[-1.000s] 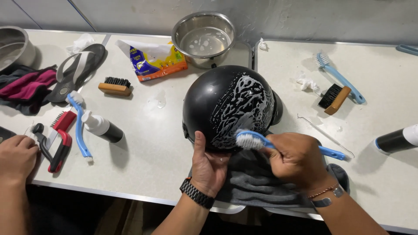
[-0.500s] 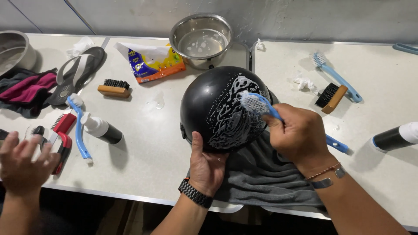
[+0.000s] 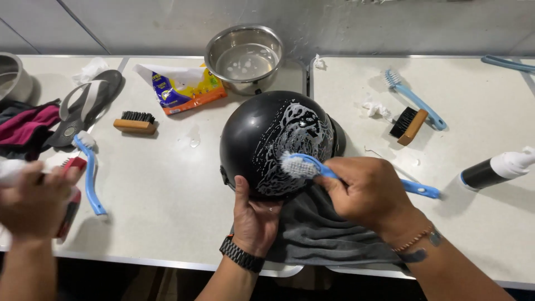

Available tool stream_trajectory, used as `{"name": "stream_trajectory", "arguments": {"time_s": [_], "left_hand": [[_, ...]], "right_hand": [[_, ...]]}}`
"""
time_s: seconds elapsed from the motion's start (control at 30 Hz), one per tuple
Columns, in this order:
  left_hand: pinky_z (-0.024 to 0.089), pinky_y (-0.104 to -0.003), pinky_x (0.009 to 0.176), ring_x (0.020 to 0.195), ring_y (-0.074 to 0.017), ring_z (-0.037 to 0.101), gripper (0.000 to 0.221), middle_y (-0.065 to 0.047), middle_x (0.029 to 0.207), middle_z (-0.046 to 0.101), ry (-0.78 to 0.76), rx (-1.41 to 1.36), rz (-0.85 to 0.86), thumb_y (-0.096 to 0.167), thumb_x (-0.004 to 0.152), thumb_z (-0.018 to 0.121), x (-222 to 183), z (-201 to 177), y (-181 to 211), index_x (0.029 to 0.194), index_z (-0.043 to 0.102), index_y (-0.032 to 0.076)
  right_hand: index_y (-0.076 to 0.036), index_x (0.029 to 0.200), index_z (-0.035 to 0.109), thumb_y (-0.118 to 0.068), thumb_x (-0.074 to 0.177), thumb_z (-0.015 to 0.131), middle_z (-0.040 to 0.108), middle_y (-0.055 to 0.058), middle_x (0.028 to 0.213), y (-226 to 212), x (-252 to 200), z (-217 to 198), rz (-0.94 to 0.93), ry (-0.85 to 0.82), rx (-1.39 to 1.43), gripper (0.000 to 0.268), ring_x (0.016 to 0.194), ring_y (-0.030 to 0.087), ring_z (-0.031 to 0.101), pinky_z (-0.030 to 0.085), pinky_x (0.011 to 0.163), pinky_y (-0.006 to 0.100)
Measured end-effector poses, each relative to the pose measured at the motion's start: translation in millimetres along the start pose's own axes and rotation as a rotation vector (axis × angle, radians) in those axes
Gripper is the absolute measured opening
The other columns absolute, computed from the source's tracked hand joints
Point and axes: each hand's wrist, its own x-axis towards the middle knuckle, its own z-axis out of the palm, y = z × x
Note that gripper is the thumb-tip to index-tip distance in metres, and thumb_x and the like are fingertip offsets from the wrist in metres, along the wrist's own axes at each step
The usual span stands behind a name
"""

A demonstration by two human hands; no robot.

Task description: Cleaning a black motorcycle helmet by applying foam cleaner and scrubbing with a brush.

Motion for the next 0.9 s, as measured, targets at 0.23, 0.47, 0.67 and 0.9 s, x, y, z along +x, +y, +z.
{"name": "stream_trajectory", "arguments": {"time_s": [0.23, 0.47, 0.67, 0.9], "left_hand": [[0.041, -0.061, 0.112, 0.141, -0.0411, 0.050, 0.084, -0.014, 0.152, 0.055, 0.047, 0.034, -0.015, 0.037, 0.069, 0.057, -13, 9, 4, 0.149, 0.049, 0.014], [0.037, -0.063, 0.115, 0.145, -0.0405, 0.046, 0.079, -0.013, 0.157, 0.050, 0.037, 0.057, -0.025, 0.030, 0.076, 0.050, -13, 10, 5, 0.153, 0.044, 0.015], [0.041, -0.054, 0.115, 0.140, -0.0346, 0.050, 0.055, -0.012, 0.147, 0.059, -0.291, -0.179, -0.049, 0.031, 0.089, 0.068, 24, -58, 17, 0.139, 0.060, 0.010], [0.024, -0.061, 0.124, 0.151, -0.0338, 0.035, 0.049, -0.008, 0.158, 0.046, -0.729, -0.226, 0.103, 0.026, 0.106, 0.063, 4, -48, 48, 0.152, 0.050, 0.016]], "right_hand": [[0.002, 0.113, 0.073, -0.008, 0.099, 0.058, 0.061, 0.006, 0.081, 86, -70, -66, 0.464, 0.160, 0.025, 0.023, 0.075, 0.018, 0.051, 0.041, 0.068, 0.033], [-0.006, 0.126, 0.073, -0.014, 0.094, 0.055, 0.072, 0.008, 0.100, 115, -133, -57, 0.747, -0.041, -0.272, 0.038, 0.093, 0.027, 0.067, 0.051, 0.078, 0.040], [-0.003, 0.118, 0.076, -0.011, 0.090, 0.066, 0.076, 0.008, 0.103, 151, -171, -28, 0.459, 0.098, -0.399, 0.031, 0.098, 0.031, 0.063, 0.054, 0.087, 0.044], [-0.004, 0.099, 0.078, -0.015, 0.094, 0.077, 0.076, 0.010, 0.098, 86, -152, -23, 0.235, 0.341, -0.661, 0.012, 0.091, 0.031, 0.067, 0.052, 0.085, 0.042]]}}
